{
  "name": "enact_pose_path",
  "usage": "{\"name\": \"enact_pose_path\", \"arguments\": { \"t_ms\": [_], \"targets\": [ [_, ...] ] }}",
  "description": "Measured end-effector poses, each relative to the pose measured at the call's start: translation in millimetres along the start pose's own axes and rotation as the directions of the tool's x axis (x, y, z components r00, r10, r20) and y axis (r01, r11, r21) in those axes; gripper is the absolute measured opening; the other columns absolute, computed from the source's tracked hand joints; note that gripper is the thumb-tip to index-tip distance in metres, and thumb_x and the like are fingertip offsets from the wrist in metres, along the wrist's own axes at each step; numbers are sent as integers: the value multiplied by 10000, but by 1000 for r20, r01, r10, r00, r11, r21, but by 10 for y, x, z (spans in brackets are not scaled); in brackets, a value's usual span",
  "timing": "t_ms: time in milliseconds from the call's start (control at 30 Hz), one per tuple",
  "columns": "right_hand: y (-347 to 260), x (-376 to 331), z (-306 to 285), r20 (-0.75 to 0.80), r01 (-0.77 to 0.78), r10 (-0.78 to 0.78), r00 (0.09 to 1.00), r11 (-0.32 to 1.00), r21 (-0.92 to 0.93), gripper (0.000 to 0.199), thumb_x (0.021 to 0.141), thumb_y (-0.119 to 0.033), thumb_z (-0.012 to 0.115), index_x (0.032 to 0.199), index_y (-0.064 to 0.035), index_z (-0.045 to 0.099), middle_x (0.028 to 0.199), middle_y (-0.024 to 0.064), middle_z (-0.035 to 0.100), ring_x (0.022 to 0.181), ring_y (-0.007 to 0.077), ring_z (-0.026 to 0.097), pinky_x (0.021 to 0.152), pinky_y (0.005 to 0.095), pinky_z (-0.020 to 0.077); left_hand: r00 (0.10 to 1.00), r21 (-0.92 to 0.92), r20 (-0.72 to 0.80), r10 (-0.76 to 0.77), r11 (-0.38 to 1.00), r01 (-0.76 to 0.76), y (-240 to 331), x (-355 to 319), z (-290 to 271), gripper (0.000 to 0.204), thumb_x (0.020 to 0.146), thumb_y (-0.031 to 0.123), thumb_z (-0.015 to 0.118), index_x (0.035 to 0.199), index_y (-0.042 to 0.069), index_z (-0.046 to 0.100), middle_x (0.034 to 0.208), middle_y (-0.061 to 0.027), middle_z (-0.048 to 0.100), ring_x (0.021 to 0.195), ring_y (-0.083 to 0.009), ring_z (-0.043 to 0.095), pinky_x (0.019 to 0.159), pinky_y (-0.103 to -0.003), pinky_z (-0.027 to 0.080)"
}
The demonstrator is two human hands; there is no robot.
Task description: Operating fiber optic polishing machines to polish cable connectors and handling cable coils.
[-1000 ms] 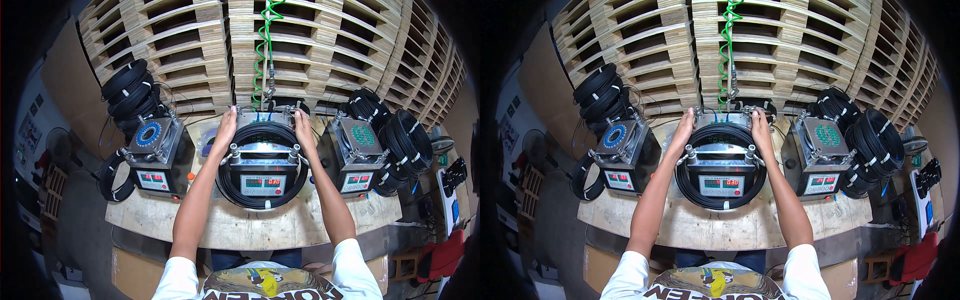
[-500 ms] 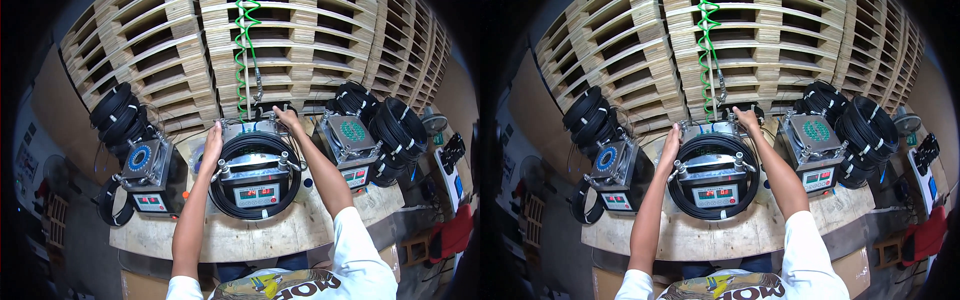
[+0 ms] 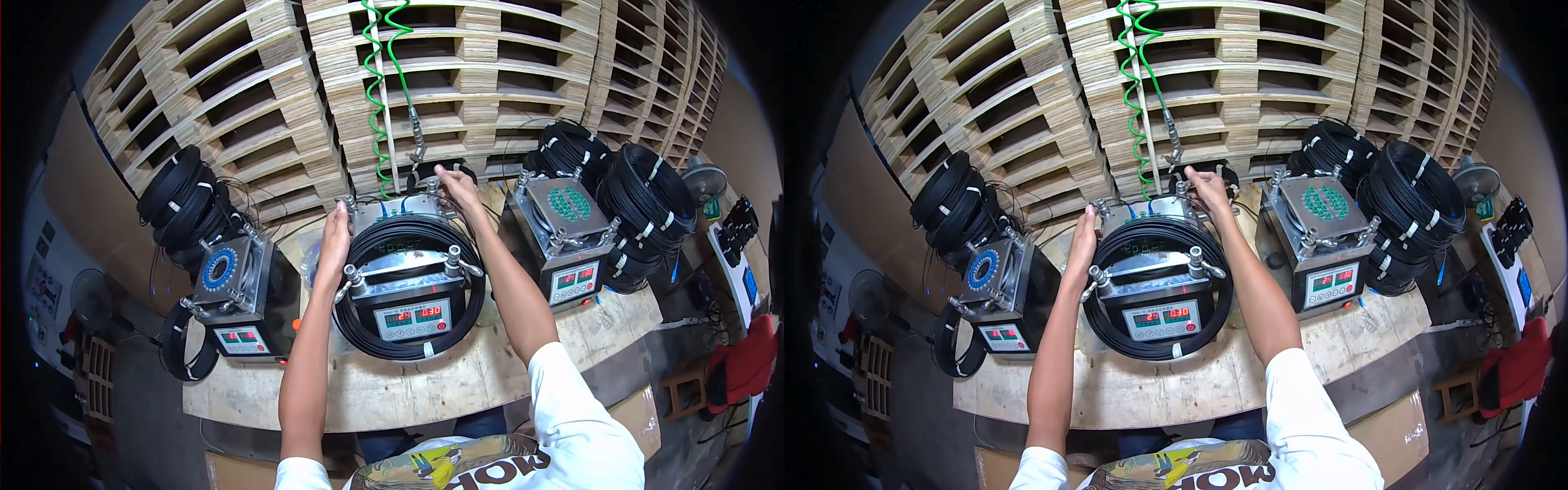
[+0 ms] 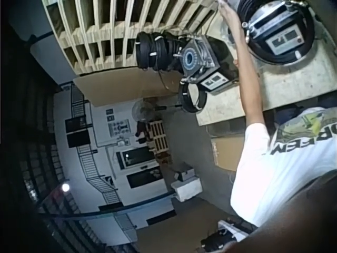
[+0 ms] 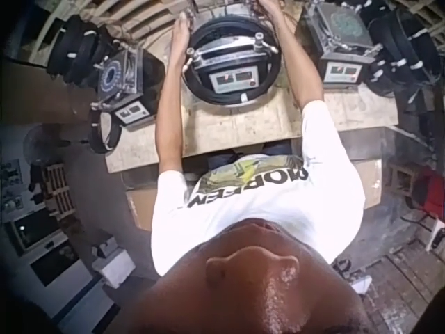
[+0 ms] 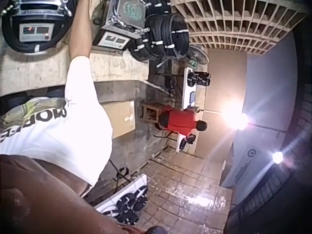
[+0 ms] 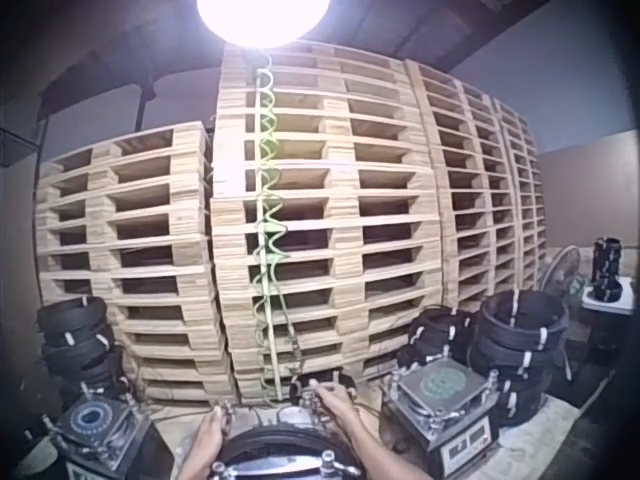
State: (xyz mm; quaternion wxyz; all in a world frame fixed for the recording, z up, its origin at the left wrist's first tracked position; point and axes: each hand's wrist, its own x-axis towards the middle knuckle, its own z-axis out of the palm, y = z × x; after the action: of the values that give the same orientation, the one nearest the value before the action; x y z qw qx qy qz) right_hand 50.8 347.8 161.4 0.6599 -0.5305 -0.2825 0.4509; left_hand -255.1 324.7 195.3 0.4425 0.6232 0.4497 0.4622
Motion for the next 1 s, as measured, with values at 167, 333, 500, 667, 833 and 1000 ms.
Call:
{"name": "enact_pose_path", "arguments": {
  "t_ms": [167,333,500,667,833,1000],
  "targets": [
    [15,220,-180,58,436,-443,895,836,-334,351,877,-78,613,1209,37,623,990,230,700,899,313,690,792,378,554,998,3,46,-52,999,52,20,-9,69,647,1046,557,387,1354,9,539,1138,-51,584,901,-146,485,861,-287,412],
    [-343,-314,342,123,352,-431,894,505,-788,569,780,-257,765,1230,44,591,1117,340,650,1087,465,632,975,470,497,999,0,1,-32,999,32,-14,-33,-47,629,1049,540,399,1358,7,525,1146,-53,585,906,-145,492,866,-288,416],
    [-249,-279,370,271,488,-519,811,342,-803,395,793,-138,705,1091,61,539,976,376,637,1023,520,611,889,557,492,999,-44,3,-51,998,51,-81,40,-7,685,1013,577,458,1406,16,448,1105,-92,588,938,-162,532,860,-299,435],
    [-316,-366,511,346,520,-475,809,302,-799,378,824,-94,611,1165,35,515,994,368,644,1002,509,628,882,550,492,992,-34,-75,-102,994,100,-194,119,-124,713,977,652,465,1435,107,427,1150,-84,568,985,-160,506,822,-284,403],
    [-184,23,353,462,600,-395,794,387,-700,392,836,-90,628,1202,14,532,1041,286,676,1004,405,675,872,418,517,969,-147,39,-246,957,249,-64,142,-240,731,954,652,511,1475,160,367,1198,-87,525,1004,-169,488,773,-322,465],
    [-252,139,366,550,444,-148,822,771,-457,213,945,-79,513,1107,42,581,979,190,735,919,205,708,836,302,534,927,-330,114,-358,866,375,-134,519,-593,538,976,499,597,1390,175,486,1158,-47,550,937,-166,522,751,-311,481]
  ]
}}
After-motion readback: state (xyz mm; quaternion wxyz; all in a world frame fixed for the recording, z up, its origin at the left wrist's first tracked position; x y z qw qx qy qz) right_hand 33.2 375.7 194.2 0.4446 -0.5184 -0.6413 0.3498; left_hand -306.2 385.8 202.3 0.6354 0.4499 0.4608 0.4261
